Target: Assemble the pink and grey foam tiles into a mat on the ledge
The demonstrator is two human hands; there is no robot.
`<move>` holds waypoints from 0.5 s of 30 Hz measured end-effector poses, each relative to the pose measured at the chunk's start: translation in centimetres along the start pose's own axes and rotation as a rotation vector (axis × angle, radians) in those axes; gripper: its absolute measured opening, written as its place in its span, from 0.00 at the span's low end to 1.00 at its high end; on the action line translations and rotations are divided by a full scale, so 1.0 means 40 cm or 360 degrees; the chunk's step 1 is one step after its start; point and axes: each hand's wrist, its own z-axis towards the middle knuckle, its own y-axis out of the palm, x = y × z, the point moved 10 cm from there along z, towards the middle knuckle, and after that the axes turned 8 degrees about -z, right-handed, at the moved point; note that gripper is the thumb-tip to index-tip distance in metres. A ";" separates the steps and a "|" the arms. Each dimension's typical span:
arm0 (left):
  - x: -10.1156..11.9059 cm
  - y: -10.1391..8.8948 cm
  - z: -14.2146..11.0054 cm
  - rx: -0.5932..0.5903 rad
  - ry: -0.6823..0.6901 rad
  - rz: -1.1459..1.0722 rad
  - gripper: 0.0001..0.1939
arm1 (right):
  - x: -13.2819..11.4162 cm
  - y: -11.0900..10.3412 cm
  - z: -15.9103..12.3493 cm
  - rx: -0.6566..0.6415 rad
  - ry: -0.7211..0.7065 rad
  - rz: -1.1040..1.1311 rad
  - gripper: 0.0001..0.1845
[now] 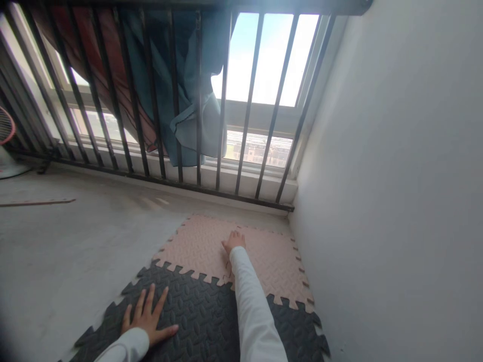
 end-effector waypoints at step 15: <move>0.008 -0.017 -0.015 0.0026 -0.0024 0.0055 0.43 | 0.026 -0.028 0.102 0.0007 0.0118 0.0054 0.39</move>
